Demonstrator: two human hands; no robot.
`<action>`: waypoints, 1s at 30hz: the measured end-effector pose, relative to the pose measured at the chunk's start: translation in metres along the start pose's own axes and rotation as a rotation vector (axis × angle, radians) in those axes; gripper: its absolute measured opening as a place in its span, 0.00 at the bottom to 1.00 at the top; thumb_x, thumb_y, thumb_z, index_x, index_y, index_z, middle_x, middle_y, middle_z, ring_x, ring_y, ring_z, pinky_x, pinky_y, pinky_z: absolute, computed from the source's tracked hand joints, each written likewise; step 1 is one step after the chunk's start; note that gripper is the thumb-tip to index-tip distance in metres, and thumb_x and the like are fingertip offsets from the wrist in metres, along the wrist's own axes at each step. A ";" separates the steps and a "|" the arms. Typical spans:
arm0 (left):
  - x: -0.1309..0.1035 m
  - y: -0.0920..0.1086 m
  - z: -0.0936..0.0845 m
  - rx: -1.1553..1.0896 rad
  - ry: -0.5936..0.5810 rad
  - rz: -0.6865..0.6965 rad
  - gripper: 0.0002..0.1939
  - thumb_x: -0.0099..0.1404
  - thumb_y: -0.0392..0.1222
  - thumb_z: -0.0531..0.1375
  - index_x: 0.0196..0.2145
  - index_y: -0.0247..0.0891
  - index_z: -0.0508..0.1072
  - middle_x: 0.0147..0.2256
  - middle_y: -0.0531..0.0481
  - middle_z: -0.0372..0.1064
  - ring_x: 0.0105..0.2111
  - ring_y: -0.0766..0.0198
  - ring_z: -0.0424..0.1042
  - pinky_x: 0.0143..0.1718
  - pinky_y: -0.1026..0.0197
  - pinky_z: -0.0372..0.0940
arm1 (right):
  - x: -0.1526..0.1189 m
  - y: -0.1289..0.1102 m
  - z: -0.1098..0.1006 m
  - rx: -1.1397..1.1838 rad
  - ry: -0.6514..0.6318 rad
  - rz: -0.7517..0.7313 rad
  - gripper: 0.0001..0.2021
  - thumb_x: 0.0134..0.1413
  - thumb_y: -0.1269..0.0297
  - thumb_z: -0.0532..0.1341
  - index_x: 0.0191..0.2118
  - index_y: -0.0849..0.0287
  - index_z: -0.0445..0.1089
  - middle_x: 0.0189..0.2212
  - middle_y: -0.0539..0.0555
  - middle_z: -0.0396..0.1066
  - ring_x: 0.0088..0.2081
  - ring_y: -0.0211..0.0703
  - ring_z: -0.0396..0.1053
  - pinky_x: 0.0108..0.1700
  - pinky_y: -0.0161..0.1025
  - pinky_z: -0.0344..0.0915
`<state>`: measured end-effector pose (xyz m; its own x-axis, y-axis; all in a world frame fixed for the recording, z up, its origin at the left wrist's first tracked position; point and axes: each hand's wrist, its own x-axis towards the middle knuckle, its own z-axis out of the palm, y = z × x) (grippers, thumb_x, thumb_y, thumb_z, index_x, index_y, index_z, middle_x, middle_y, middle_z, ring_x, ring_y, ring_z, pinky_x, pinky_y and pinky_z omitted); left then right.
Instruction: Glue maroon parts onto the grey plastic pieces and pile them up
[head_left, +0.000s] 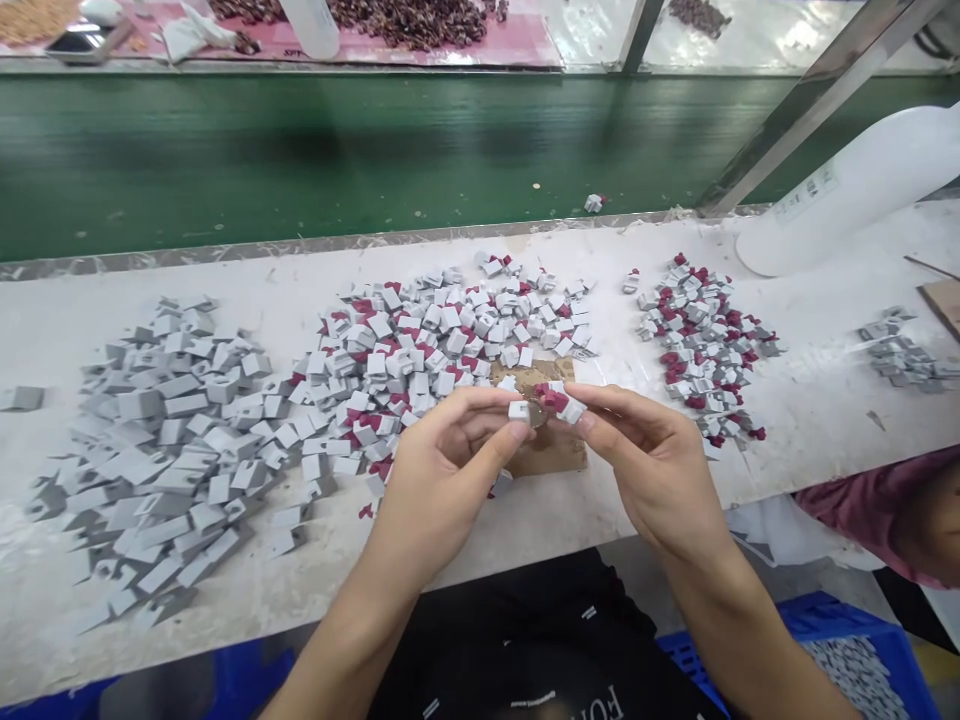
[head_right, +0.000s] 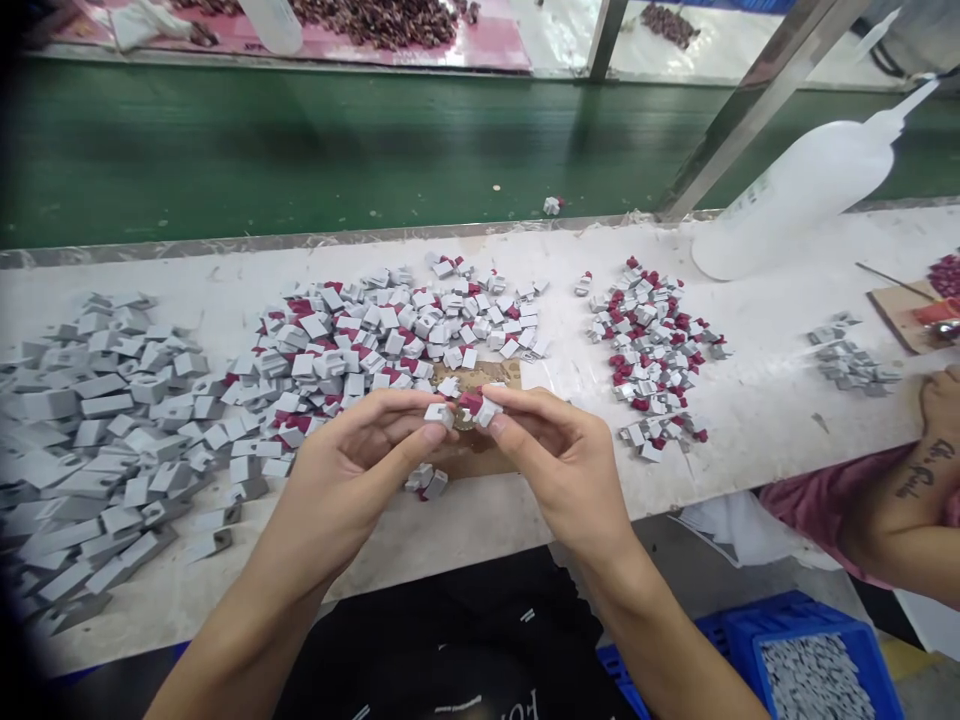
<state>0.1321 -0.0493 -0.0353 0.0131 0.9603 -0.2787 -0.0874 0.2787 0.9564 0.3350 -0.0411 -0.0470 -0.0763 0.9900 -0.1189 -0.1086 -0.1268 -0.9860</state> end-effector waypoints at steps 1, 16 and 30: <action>0.002 0.000 0.002 -0.012 -0.014 0.000 0.08 0.75 0.47 0.74 0.48 0.45 0.85 0.42 0.49 0.88 0.42 0.57 0.88 0.41 0.61 0.82 | 0.001 0.001 -0.001 0.037 -0.015 0.016 0.09 0.71 0.58 0.75 0.54 0.42 0.89 0.53 0.52 0.89 0.51 0.54 0.89 0.58 0.56 0.88; 0.008 0.009 -0.002 0.076 -0.147 0.017 0.06 0.74 0.46 0.73 0.45 0.45 0.86 0.39 0.48 0.87 0.40 0.54 0.86 0.41 0.57 0.79 | 0.006 -0.018 -0.005 -0.198 -0.147 -0.058 0.08 0.71 0.61 0.74 0.51 0.43 0.91 0.43 0.54 0.87 0.45 0.49 0.84 0.44 0.44 0.83; 0.061 0.055 -0.054 0.929 0.410 0.154 0.16 0.69 0.55 0.64 0.45 0.45 0.85 0.46 0.40 0.85 0.49 0.37 0.80 0.61 0.33 0.69 | 0.220 -0.039 0.026 -0.919 0.061 -0.204 0.29 0.69 0.82 0.58 0.71 0.64 0.77 0.70 0.67 0.76 0.62 0.59 0.80 0.68 0.60 0.77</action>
<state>0.0747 0.0236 -0.0040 -0.2896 0.9571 0.0108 0.7482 0.2194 0.6261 0.2972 0.1797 -0.0316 -0.0870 0.9925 0.0861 0.7123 0.1224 -0.6911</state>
